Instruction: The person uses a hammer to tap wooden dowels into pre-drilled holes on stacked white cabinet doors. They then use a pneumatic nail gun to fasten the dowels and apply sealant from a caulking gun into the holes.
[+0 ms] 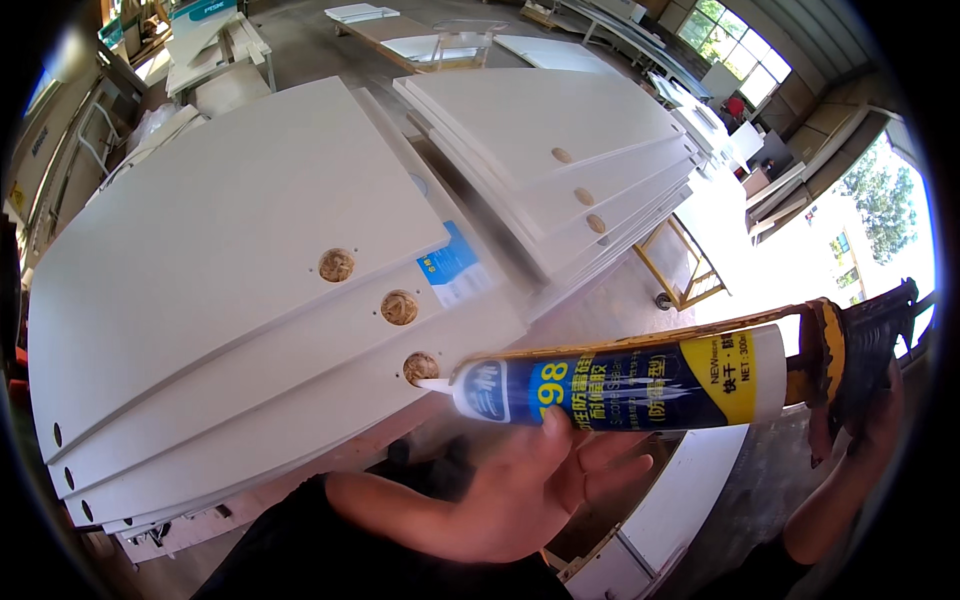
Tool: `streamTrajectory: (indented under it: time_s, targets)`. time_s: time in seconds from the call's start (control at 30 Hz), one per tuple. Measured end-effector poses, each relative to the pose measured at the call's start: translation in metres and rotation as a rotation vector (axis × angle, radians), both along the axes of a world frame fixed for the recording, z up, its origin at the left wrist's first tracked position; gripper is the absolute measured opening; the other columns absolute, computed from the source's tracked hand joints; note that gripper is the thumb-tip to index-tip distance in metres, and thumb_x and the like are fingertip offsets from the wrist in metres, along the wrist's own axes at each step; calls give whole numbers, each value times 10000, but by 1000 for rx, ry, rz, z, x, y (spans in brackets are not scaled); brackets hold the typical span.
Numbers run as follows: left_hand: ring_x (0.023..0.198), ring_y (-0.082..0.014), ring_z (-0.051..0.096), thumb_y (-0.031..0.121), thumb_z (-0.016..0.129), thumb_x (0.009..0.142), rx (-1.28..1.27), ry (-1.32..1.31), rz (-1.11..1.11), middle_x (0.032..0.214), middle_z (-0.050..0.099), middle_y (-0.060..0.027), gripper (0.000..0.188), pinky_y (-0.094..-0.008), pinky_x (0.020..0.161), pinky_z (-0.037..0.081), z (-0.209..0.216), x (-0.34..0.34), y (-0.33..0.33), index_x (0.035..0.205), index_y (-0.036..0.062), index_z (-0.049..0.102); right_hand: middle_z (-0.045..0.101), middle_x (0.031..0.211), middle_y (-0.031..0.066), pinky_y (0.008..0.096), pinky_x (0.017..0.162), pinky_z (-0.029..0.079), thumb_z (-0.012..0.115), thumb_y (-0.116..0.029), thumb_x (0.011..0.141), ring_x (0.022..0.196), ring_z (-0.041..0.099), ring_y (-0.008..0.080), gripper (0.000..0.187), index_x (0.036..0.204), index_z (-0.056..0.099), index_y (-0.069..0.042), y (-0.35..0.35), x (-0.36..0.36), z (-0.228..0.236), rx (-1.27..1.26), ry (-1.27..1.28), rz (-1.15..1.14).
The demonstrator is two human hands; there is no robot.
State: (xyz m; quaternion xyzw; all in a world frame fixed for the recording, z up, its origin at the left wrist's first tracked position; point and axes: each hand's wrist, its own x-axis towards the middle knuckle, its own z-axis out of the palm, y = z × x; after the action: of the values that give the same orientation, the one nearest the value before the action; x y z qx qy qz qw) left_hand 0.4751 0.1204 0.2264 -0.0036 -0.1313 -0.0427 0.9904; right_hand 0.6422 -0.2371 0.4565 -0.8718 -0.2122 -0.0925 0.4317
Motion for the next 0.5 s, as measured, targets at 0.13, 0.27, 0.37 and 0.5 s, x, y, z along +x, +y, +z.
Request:
streamTrajectory:
  time_s: [0.13,0.27,0.37,0.5]
  targets:
    - [1514,-252,468,397,406,1172,-39,6,-10,1599,495,-158,559,-519,1283,374,0,2,-1,1583,25,333,604,1395,175,392,1018,519,640,-314,1015,1231,626,262,607,1497,505,29,-3,2,9,113,39,57]
    - [1508,-255,476,363,405,1176,-185,-81,9,1594,503,-155,530,-534,1286,367,-3,9,-8,1583,29,342,562,1481,204,419,1084,502,630,-364,1040,1321,598,290,665,1544,464,37,-12,13,21,312,156,192]
    - [1515,-261,466,339,406,1177,-235,-132,36,1603,493,-151,507,-546,1288,361,-1,25,-27,1573,28,351,530,1546,225,439,1133,489,622,-401,1059,1388,576,311,710,1580,433,43,-52,27,24,428,289,404]
    - [1481,-275,500,349,461,1161,2,-75,-4,1556,535,-160,499,-527,1265,395,18,80,-53,1535,23,401,631,1389,219,390,1003,555,807,-478,925,1227,665,285,860,1495,492,83,-158,66,-13,135,-21,263]
